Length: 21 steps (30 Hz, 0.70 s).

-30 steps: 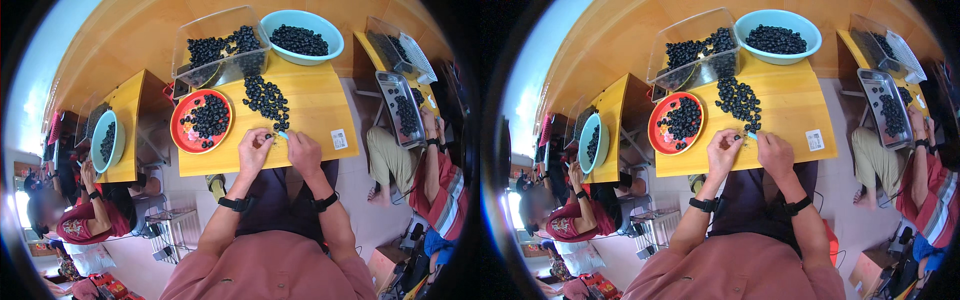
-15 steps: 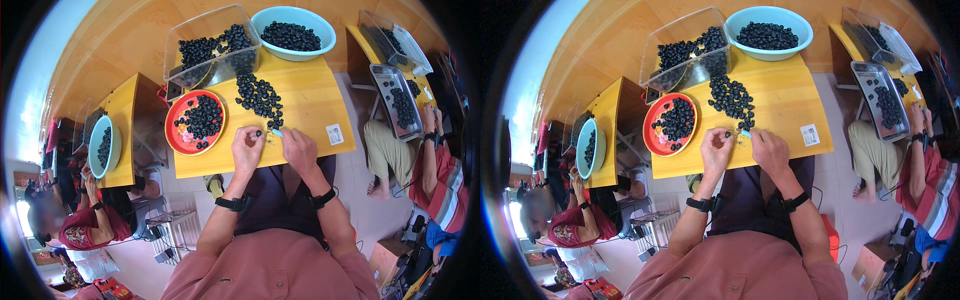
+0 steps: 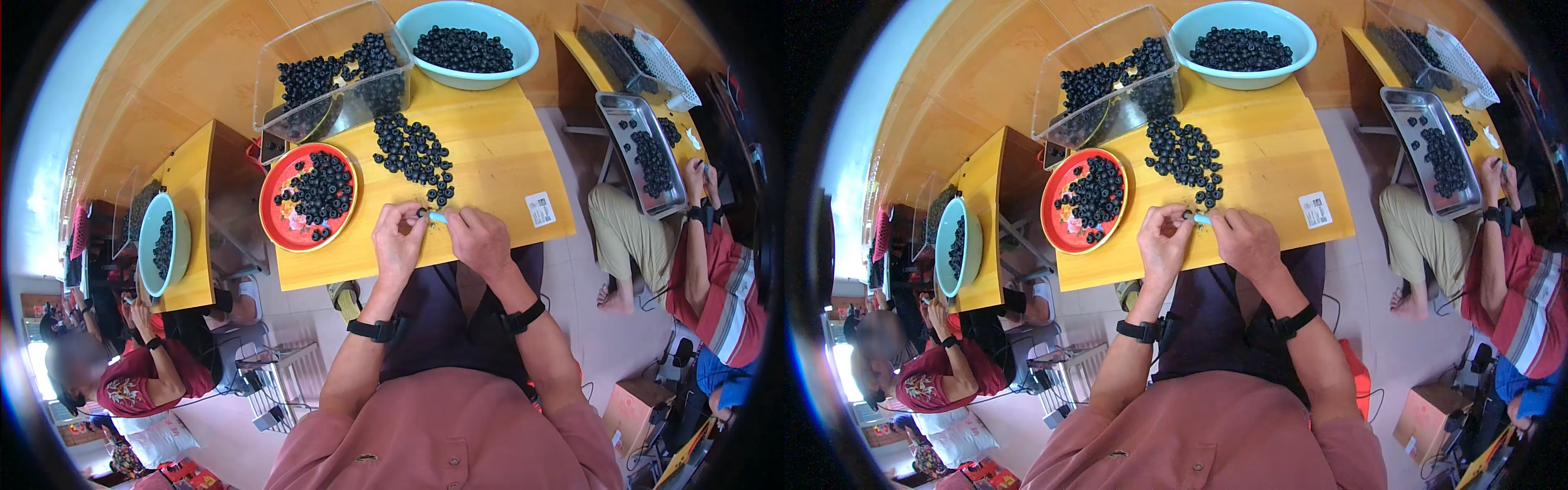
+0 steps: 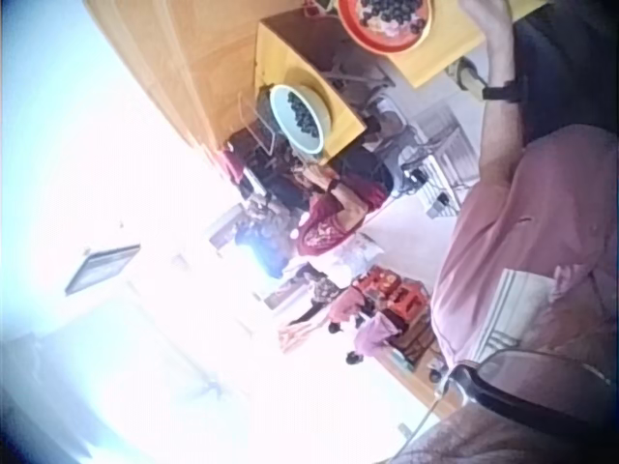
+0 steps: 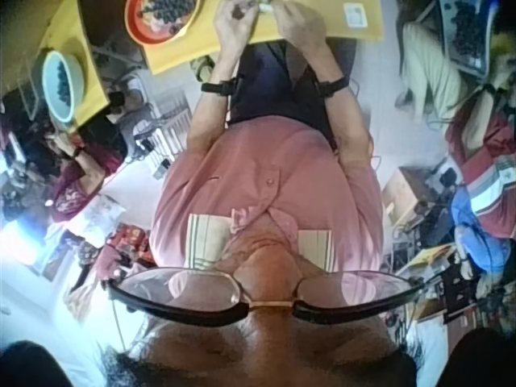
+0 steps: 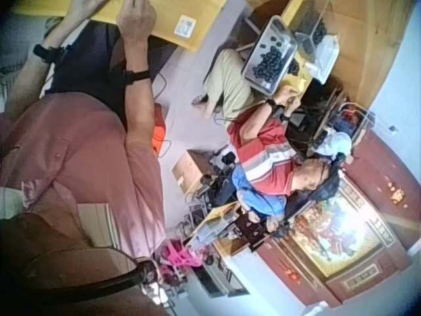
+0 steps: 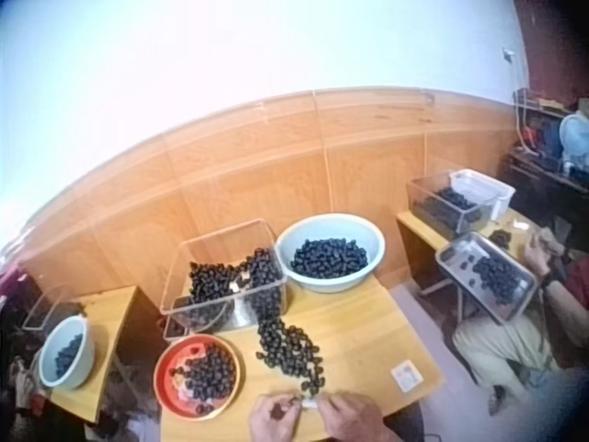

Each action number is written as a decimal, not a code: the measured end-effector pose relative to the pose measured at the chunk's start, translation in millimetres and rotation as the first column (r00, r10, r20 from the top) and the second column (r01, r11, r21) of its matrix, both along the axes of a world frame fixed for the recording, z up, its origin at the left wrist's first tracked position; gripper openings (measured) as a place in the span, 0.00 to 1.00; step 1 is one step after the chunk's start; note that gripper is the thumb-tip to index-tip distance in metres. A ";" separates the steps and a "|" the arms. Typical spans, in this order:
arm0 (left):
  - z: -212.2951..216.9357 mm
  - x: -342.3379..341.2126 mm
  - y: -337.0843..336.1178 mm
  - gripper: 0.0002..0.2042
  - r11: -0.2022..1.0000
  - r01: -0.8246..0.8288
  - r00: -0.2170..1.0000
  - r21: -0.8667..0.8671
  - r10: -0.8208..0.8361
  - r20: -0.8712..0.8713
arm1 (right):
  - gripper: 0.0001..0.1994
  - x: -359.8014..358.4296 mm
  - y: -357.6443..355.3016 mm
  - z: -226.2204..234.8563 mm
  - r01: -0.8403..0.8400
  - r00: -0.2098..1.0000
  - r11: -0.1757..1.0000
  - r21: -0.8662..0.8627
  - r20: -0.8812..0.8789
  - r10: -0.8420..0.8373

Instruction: Sorting and picking individual berries from a bunch on a table.

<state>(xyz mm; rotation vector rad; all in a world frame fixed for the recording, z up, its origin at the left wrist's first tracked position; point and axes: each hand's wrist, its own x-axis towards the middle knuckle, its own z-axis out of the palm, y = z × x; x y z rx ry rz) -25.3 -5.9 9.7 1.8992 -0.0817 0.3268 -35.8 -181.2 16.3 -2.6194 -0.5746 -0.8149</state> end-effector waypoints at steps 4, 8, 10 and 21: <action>0.1 -0.7 -0.2 0.13 1.000 0.014 1.000 0.005 -0.014 0.003 | 0.06 0.5 0.8 -1.4 -0.002 1.000 1.000 -0.015 -0.009 0.002; -2.2 -0.5 0.3 0.14 0.999 0.035 0.999 0.025 -0.035 -0.001 | 0.06 0.2 -0.2 -1.2 -0.002 1.000 1.000 -0.006 -0.005 0.002; -7.3 0.0 -0.7 0.14 0.994 0.050 0.998 -0.095 -0.053 -0.034 | 0.06 1.3 -0.7 -0.3 -0.012 1.000 1.000 0.003 -0.005 0.012; -1.3 -0.5 5.9 0.11 0.988 0.009 1.000 -0.152 -0.010 -0.006 | 0.06 4.9 3.7 -1.7 0.091 0.995 0.995 0.038 -0.030 -0.090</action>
